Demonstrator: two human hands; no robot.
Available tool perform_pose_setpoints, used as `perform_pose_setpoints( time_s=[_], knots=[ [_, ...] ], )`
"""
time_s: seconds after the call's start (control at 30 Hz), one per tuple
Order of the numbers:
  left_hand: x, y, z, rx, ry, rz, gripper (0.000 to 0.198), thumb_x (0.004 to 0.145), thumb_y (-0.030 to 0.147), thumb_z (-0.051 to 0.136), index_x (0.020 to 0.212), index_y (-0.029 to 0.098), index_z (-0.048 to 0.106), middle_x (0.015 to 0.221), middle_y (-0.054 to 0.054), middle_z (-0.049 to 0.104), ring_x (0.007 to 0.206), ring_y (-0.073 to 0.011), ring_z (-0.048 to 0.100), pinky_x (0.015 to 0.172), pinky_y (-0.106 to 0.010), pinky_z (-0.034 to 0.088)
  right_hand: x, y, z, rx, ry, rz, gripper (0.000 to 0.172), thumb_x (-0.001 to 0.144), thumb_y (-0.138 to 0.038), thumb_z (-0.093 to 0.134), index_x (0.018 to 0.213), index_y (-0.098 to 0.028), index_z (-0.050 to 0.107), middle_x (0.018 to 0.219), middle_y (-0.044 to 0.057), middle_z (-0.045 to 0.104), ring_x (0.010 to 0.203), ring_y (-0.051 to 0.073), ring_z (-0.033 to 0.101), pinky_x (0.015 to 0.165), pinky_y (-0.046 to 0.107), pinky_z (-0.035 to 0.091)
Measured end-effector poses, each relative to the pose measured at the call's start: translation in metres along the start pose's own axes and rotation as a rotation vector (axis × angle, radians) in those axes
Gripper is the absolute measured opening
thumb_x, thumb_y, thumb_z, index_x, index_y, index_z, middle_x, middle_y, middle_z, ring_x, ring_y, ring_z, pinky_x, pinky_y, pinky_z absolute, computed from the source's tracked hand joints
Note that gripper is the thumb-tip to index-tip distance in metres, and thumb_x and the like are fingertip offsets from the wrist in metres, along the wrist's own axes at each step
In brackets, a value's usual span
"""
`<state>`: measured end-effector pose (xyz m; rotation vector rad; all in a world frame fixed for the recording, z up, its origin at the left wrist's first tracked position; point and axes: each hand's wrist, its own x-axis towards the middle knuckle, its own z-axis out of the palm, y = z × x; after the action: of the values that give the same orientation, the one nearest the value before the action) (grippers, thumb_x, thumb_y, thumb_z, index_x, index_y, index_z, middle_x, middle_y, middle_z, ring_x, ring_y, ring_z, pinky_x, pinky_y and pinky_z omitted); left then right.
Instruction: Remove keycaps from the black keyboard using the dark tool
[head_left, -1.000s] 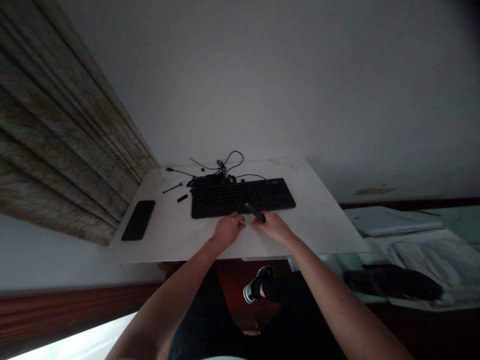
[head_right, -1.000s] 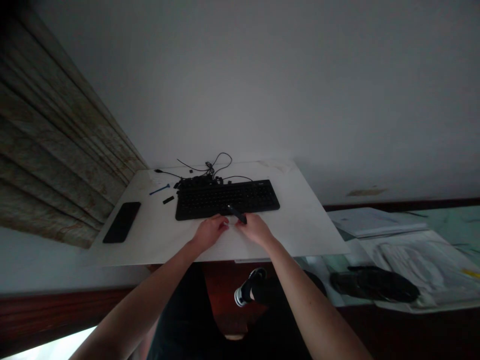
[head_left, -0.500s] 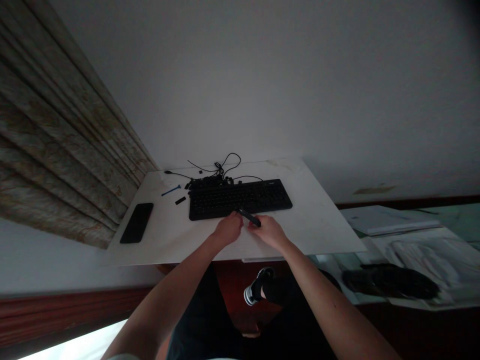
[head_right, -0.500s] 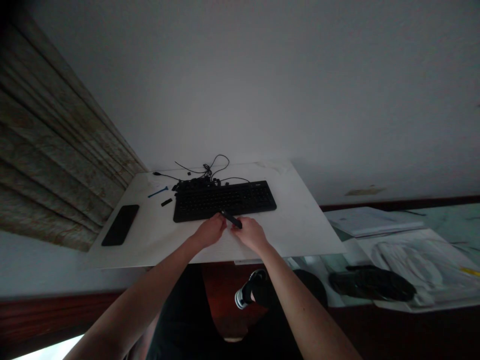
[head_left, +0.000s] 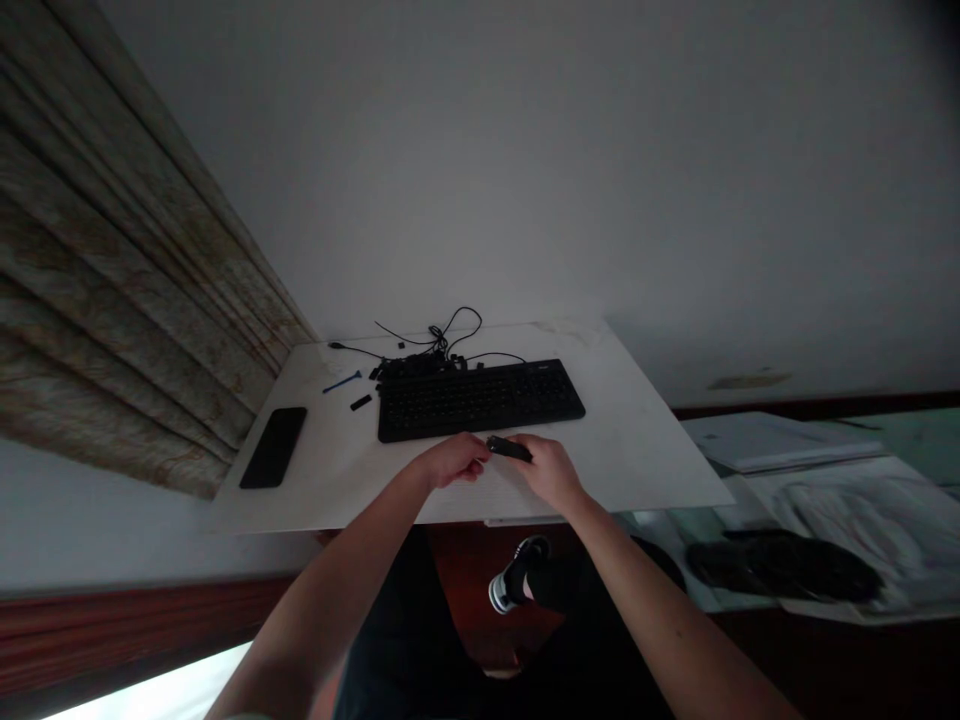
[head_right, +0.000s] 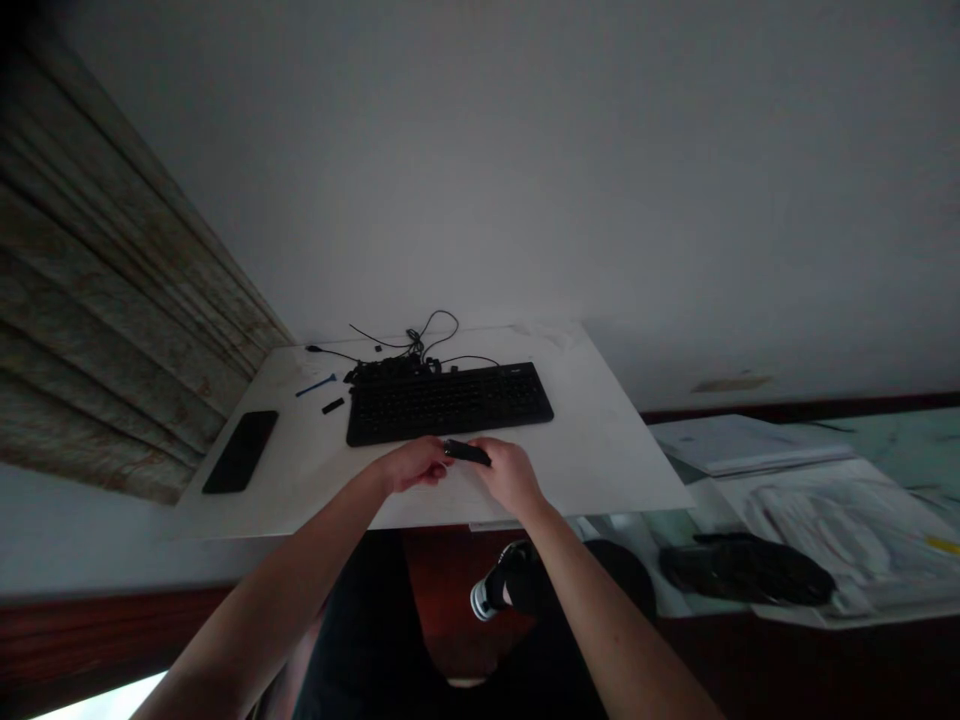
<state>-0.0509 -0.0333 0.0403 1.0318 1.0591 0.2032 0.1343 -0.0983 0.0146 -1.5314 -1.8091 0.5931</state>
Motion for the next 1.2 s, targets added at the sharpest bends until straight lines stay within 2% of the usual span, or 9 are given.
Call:
perform_pose_setpoints(
  time_s=[0.17, 0.27, 0.33, 0.47, 0.6, 0.73, 0.83, 0.97, 1.2],
  knots=[
    [-0.001, 0.0, 0.0, -0.126, -0.064, -0.017, 0.024, 0.067, 0.017, 0.072, 0.067, 0.016, 0.048, 0.063, 0.006, 0.044, 0.05, -0.0029, 0.029, 0.047, -0.018, 0.017, 0.0, 0.0, -0.008, -0.008, -0.066, -0.036, 0.016, 0.089, -0.022, 0.064, 0.1, -0.024, 0.076, 0.097, 0.005, 0.078, 0.089, 0.024, 0.073, 0.076, 0.028, 0.049],
    [-0.001, -0.001, 0.0, -0.095, -0.073, -0.001, 0.02, 0.07, 0.019, 0.071, 0.068, 0.014, 0.052, 0.066, 0.004, 0.05, 0.05, -0.0031, 0.033, 0.047, -0.018, 0.021, 0.001, 0.0, -0.01, -0.021, -0.089, -0.019, 0.014, 0.088, -0.022, 0.064, 0.094, -0.023, 0.076, 0.09, 0.005, 0.078, 0.084, 0.023, 0.072, 0.072, 0.027, 0.047],
    [0.002, -0.002, 0.001, -0.028, -0.02, 0.094, 0.014, 0.077, 0.022, 0.067, 0.07, 0.013, 0.058, 0.069, 0.002, 0.055, 0.052, -0.005, 0.041, 0.049, -0.019, 0.03, 0.004, 0.001, -0.01, -0.035, -0.055, 0.036, 0.014, 0.09, -0.026, 0.063, 0.092, -0.021, 0.076, 0.087, 0.006, 0.077, 0.079, 0.023, 0.072, 0.069, 0.027, 0.045],
    [0.014, 0.003, 0.002, 0.24, 0.221, 0.369, 0.014, 0.086, 0.022, 0.059, 0.081, 0.014, 0.07, 0.072, 0.0, 0.063, 0.062, -0.0103, 0.055, 0.06, -0.023, 0.046, 0.022, 0.003, -0.014, -0.064, 0.01, 0.167, 0.021, 0.091, -0.031, 0.062, 0.087, -0.017, 0.075, 0.081, 0.009, 0.076, 0.073, 0.022, 0.069, 0.063, 0.026, 0.041],
    [0.031, 0.019, -0.002, 0.601, 0.366, 0.622, 0.014, 0.088, 0.018, 0.061, 0.087, 0.016, 0.075, 0.085, -0.002, 0.072, 0.078, -0.0133, 0.063, 0.076, -0.024, 0.05, 0.051, 0.008, -0.025, -0.079, -0.044, 0.196, 0.017, 0.088, -0.027, 0.065, 0.084, -0.015, 0.076, 0.076, 0.007, 0.075, 0.072, 0.02, 0.069, 0.061, 0.024, 0.039],
    [0.047, 0.035, -0.009, 0.805, 0.409, 0.782, 0.015, 0.088, 0.011, 0.061, 0.086, 0.016, 0.075, 0.089, -0.004, 0.071, 0.084, -0.0143, 0.064, 0.082, -0.025, 0.05, 0.078, 0.016, -0.032, -0.103, -0.055, 0.21, 0.012, 0.085, -0.025, 0.07, 0.084, -0.017, 0.077, 0.079, 0.006, 0.075, 0.078, 0.02, 0.07, 0.063, 0.023, 0.041],
    [0.06, 0.04, -0.013, 0.87, 0.442, 0.819, 0.015, 0.089, 0.012, 0.061, 0.086, 0.017, 0.075, 0.093, -0.005, 0.07, 0.089, -0.016, 0.064, 0.086, -0.027, 0.049, 0.092, 0.022, -0.035, -0.178, -0.083, 0.204, 0.013, 0.086, -0.026, 0.07, 0.085, -0.016, 0.077, 0.081, 0.007, 0.076, 0.08, 0.02, 0.07, 0.064, 0.023, 0.042],
    [0.075, 0.036, -0.016, 0.879, 0.48, 0.783, 0.014, 0.09, 0.015, 0.062, 0.088, 0.018, 0.076, 0.097, -0.005, 0.071, 0.093, -0.017, 0.064, 0.09, -0.028, 0.05, 0.106, 0.027, -0.036, -0.286, -0.16, 0.193, 0.017, 0.089, -0.026, 0.065, 0.085, -0.014, 0.076, 0.083, 0.011, 0.075, 0.082, 0.021, 0.071, 0.063, 0.023, 0.041],
    [0.081, 0.033, -0.019, 0.844, 0.492, 0.727, 0.015, 0.09, 0.015, 0.063, 0.088, 0.019, 0.078, 0.097, -0.004, 0.072, 0.09, -0.0162, 0.066, 0.086, -0.027, 0.051, 0.115, 0.028, -0.035, -0.352, -0.261, 0.182, 0.019, 0.092, -0.024, 0.059, 0.087, -0.014, 0.075, 0.085, 0.012, 0.075, 0.082, 0.022, 0.07, 0.063, 0.024, 0.042]
  ],
)
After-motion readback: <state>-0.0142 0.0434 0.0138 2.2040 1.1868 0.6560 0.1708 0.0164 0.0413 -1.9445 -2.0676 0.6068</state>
